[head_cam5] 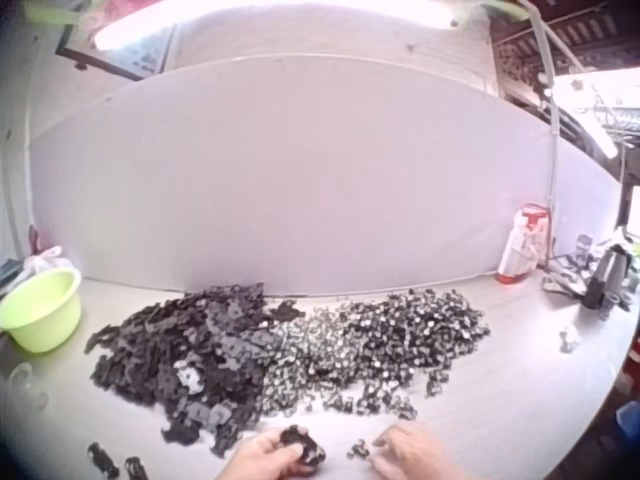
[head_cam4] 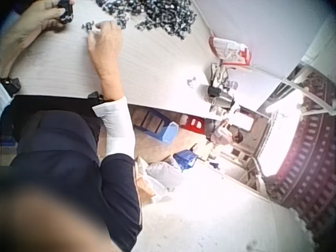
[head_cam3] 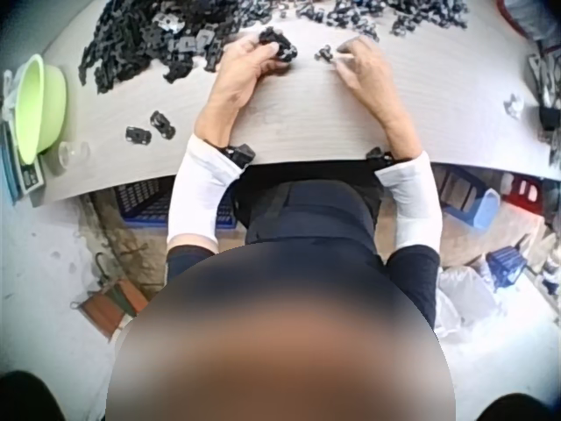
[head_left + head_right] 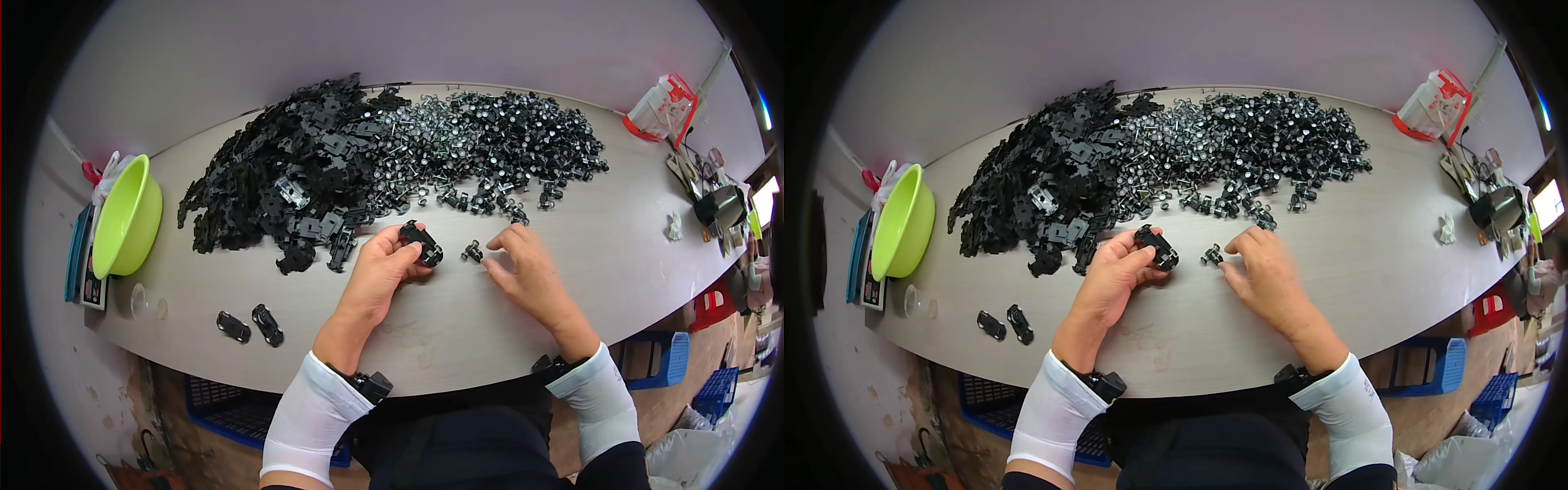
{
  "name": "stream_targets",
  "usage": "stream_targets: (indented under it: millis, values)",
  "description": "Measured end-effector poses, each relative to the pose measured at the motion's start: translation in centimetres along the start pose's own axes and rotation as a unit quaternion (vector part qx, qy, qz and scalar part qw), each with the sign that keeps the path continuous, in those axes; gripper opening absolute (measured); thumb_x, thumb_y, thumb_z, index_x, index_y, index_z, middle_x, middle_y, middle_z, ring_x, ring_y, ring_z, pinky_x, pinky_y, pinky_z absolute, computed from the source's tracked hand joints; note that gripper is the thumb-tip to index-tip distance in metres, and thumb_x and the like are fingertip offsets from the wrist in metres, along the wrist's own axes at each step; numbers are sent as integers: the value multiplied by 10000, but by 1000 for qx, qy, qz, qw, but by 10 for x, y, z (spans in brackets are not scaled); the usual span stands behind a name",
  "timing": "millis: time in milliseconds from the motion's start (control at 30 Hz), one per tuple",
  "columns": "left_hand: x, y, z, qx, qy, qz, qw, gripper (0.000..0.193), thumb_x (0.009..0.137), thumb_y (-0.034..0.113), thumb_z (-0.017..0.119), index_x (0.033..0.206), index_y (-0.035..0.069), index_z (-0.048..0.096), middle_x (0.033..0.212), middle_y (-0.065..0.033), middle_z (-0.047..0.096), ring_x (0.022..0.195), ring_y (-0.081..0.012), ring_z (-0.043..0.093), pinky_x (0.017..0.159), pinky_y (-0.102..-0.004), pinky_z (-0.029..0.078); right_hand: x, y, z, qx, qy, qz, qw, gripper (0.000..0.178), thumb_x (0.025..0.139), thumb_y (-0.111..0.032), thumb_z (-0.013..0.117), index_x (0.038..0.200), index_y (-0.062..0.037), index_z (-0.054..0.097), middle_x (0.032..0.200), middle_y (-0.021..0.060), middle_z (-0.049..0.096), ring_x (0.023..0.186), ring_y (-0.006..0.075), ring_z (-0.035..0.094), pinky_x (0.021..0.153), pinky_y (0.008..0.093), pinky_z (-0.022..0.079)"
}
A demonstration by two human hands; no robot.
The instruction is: Assemble small black plastic components by hand on a workbench.
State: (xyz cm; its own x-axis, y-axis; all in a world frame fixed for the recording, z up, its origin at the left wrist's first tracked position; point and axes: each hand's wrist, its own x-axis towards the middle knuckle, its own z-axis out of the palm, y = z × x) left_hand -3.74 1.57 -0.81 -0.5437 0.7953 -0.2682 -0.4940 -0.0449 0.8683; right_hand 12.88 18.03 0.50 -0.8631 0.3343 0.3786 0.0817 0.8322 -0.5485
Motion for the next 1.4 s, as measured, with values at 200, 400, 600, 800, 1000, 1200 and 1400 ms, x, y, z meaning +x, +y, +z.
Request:
stream_targets:
  millis: [200, 400, 600, 800, 1000, 1200, 1400]
  values:
    - [2, -4, 5, 79, -2, 32, 996, 292, 953, 40, 550, 1235, -32, 558, 1034, -45, 643, 882, -101, 632, 779, -263, 552, 18, -5, 9, -91, -20, 7, 996, 133, 792, -121, 710, 821, -31, 617, 798, 95, 600, 813, 281, 593, 721, 393, 456]
    - [2, -14, 1, 130, -19, 91, 987, 270, 959, 56, 557, 1214, -29, 577, 1037, -40, 640, 880, -84, 611, 760, -244, 530, 44, -40, 17, 94, -23, 38, 995, 145, 792, -112, 707, 798, 2, 619, 751, 110, 631, 692, 244, 615, 627, 352, 486]
    - [3, -18, 1, 202, -7, 124, 971, 234, 935, 10, 568, 1161, -47, 599, 1004, -24, 650, 891, -68, 600, 772, -229, 519, 50, -36, 41, 23, 16, -1, 1000, 150, 769, -101, 708, 773, 5, 603, 743, 122, 628, 670, 278, 607, 618, 367, 483]
    - [-4, 1, 9, 125, -18, 102, 987, 230, 955, 48, 541, 1161, -38, 597, 1037, -44, 652, 911, -107, 633, 806, -249, 542, 48, -31, 46, 113, 40, 22, 993, 111, 781, -89, 684, 791, -11, 605, 768, 129, 627, 740, 328, 606, 708, 413, 475]
    - [5, -7, -1, 20, 12, 78, 997, 177, 994, 170, 557, 1052, 10, 608, 959, -54, 656, 802, -113, 641, 687, -276, 564, 50, -27, 37, 191, 15, 11, 981, 83, 829, -80, 689, 855, -3, 670, 790, 78, 655, 708, 199, 615, 642, 323, 479]
    - [-7, 8, -6, 66, 98, 140, 983, 173, 965, 143, 600, 1067, 4, 618, 873, -21, 652, 722, -92, 614, 634, -250, 524, 58, 24, 21, 66, 144, 83, 984, 94, 849, -93, 667, 907, -27, 700, 815, 86, 667, 738, 212, 638, 673, 339, 506]
    - [-54, 28, -29, 206, 165, 233, 936, 238, 956, 73, 591, 1176, -18, 579, 967, -9, 609, 829, -54, 558, 675, -213, 475, 58, 19, 36, -110, 76, 71, 988, 190, 815, -155, 697, 975, -58, 665, 912, 108, 628, 863, 315, 641, 737, 420, 525]
